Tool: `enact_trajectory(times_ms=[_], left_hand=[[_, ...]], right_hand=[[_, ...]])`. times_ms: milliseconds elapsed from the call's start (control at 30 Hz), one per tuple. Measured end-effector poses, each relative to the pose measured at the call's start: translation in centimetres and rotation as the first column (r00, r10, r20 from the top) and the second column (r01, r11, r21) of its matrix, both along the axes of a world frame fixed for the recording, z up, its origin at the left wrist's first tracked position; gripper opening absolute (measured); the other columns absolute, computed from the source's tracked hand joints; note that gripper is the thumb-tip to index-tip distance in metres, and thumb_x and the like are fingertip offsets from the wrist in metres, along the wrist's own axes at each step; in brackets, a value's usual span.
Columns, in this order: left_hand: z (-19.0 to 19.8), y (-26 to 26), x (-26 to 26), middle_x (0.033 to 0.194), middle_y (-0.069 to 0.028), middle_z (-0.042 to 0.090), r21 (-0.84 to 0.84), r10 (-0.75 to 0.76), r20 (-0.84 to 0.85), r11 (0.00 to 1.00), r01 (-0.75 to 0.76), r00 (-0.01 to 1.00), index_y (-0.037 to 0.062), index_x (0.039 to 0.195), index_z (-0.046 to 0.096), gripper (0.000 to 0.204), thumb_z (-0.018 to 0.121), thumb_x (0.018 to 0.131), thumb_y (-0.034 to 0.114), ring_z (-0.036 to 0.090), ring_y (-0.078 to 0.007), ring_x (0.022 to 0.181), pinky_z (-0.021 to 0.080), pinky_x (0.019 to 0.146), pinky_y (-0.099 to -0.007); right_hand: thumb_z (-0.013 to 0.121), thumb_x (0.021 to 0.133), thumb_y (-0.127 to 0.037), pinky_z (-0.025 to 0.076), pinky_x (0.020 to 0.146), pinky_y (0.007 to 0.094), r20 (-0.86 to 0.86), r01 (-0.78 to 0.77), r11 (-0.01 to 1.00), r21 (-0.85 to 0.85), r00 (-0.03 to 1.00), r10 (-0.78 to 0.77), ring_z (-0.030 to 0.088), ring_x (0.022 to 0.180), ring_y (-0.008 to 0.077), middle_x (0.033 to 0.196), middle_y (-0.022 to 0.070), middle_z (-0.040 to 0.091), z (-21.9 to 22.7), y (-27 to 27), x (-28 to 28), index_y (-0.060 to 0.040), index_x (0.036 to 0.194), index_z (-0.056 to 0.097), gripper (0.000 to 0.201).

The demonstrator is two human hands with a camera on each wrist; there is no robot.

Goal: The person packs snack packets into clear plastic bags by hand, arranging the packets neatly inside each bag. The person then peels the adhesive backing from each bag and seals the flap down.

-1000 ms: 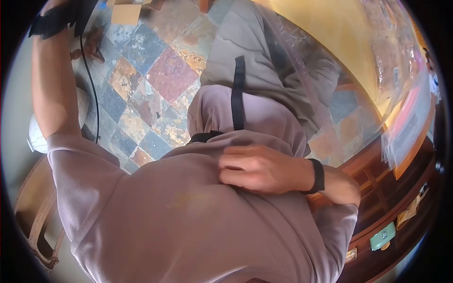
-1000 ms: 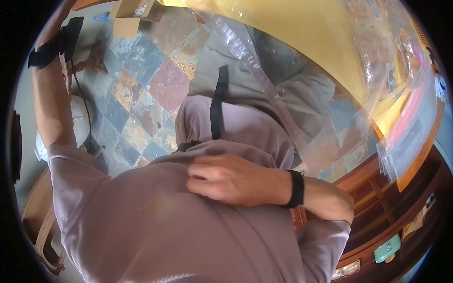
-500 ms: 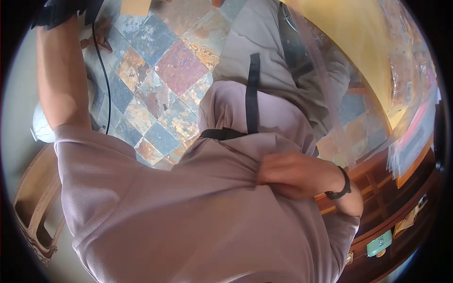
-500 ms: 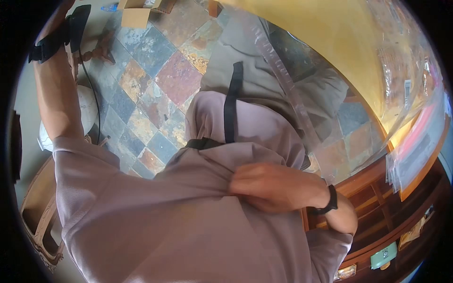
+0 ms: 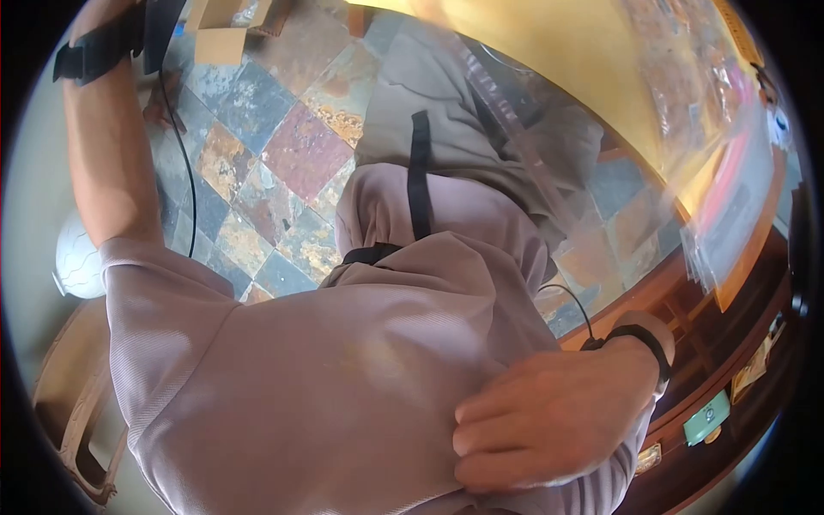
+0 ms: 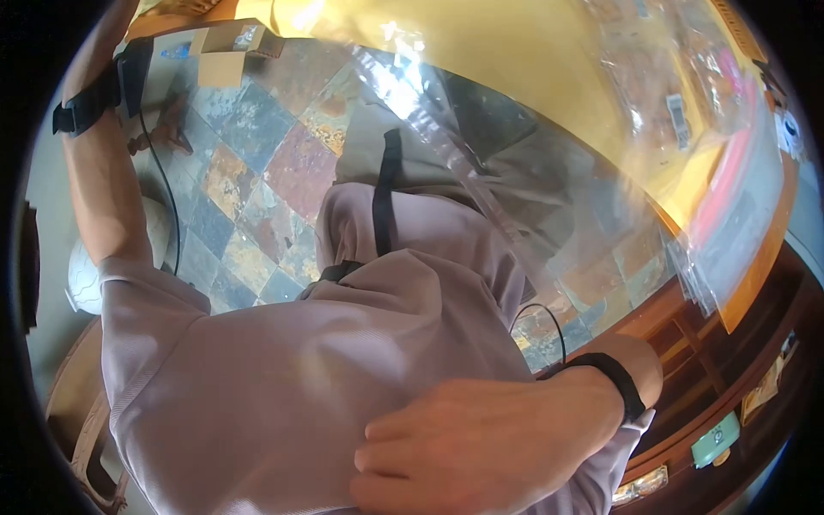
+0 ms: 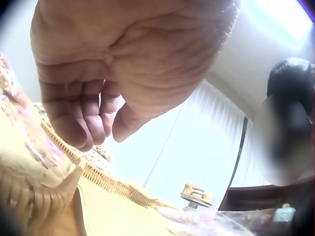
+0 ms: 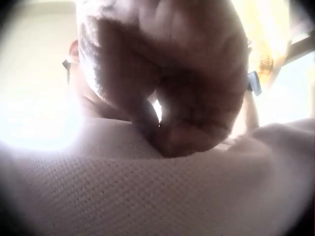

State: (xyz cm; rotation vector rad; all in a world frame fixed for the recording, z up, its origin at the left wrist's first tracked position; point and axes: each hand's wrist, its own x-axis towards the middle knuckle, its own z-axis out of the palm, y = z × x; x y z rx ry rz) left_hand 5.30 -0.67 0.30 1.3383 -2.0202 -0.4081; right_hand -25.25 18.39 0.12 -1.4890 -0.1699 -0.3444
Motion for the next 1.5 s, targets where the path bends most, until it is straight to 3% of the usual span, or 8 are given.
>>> enact_trajectory(times_ms=[333,400,1167,1200,1267,1333,1400,1500], left_hand=[[-0.1,0.5,-1.0,0.083,0.0009,0.069,0.082,-0.072,-0.243,0.992,0.094,0.967,0.0069,0.097,0.073,0.016,0.07,0.099,0.023,0.062,-0.008,0.075,0.048,0.068,-0.022],[-0.2,-0.8,0.5,0.099,-0.019,0.075,0.224,-0.009,-0.423,0.968,0.114,0.906,-0.0005,0.095,0.072,0.012,0.078,0.087,0.007,0.072,-0.0179,0.083,0.06,0.064,-0.0295],[0.1,-1.4,2.7,0.088,-0.0125,0.078,0.096,-0.095,-0.269,0.987,0.125,0.959,0.006,0.096,0.076,0.009,0.073,0.095,0.014,0.077,-0.0165,0.076,0.063,0.063,-0.0293],[0.1,-1.9,3.8,0.1,-0.0165,0.077,0.132,-0.077,-0.187,0.986,0.103,0.979,0.0034,0.108,0.074,0.018,0.073,0.096,0.016,0.076,-0.0141,0.088,0.063,0.064,-0.0282],[0.5,-0.3,2.0,0.083,-0.0001,0.069,0.195,0.029,-0.262,0.981,0.023,0.965,0.0054,0.097,0.073,0.014,0.069,0.097,0.019,0.062,-0.0094,0.075,0.049,0.069,-0.0225],[-3.4,-7.0,10.1,0.083,-0.0005,0.069,0.225,0.03,-0.249,0.974,0.027,0.968,0.0044,0.096,0.073,0.014,0.069,0.097,0.018,0.062,-0.0096,0.074,0.049,0.069,-0.0229],[0.8,0.1,1.1,0.083,-0.0014,0.069,0.05,0.123,-0.06,0.992,-0.12,0.991,0.0026,0.095,0.073,0.016,0.068,0.097,0.017,0.061,-0.0096,0.073,0.05,0.069,-0.024],[0.7,-1.3,1.4,0.082,-0.0024,0.069,0.086,0.27,0.004,0.959,-0.269,0.963,0.0015,0.094,0.073,0.016,0.067,0.097,0.016,0.062,-0.01,0.073,0.051,0.068,-0.0249]], right_hand=[[0.06,0.101,-0.01,0.047,0.057,0.0343,0.031,0.352,0.935,0.035,0.935,-0.354,0.062,0.072,0.0254,0.09,0.0131,0.063,-0.6,-0.7,-1.6,0.0032,0.1,0.067,0.015],[0.06,0.101,-0.01,0.048,0.058,0.0344,-0.026,0.413,0.911,0.018,0.911,-0.412,0.062,0.073,0.0257,0.091,0.0137,0.063,-0.4,-0.1,-2.9,0.0034,0.1,0.067,0.015],[0.062,0.1,-0.013,0.051,0.064,0.0351,-0.105,0.397,0.915,-0.075,0.909,-0.404,0.067,0.076,0.0294,0.094,0.0196,0.068,1.0,-2.3,-4.6,0.0052,0.1,0.07,0.02],[0.062,0.1,-0.013,0.051,0.064,0.0351,-0.09,0.373,0.923,-0.088,0.92,-0.381,0.067,0.076,0.0294,0.094,0.0196,0.068,-0.7,-3.5,-5.0,0.0052,0.1,0.07,0.02],[0.062,0.1,-0.013,0.051,0.064,0.0352,-0.064,0.316,0.946,-0.074,0.945,-0.321,0.067,0.076,0.0293,0.094,0.0196,0.068,-1.2,-4.6,-4.6,0.0051,0.1,0.07,0.02],[0.062,0.1,-0.013,0.051,0.064,0.0352,-0.026,0.271,0.96,-0.069,0.962,-0.273,0.067,0.076,0.0292,0.094,0.0196,0.068,-1.5,-5.6,-4.2,0.0051,0.1,0.07,0.02],[0.062,0.1,-0.013,0.051,0.064,0.0352,0.03,0.224,0.972,-0.07,0.975,-0.222,0.067,0.076,0.0292,0.094,0.0195,0.068,-1.9,-6.7,-3.5,0.005,0.1,0.07,0.02],[0.062,0.1,-0.013,0.051,0.065,0.0352,0.113,0.168,0.984,-0.055,0.981,-0.161,0.067,0.077,0.0291,0.094,0.0195,0.068,-2.8,-7.6,-2.6,0.005,0.1,0.07,0.02]])
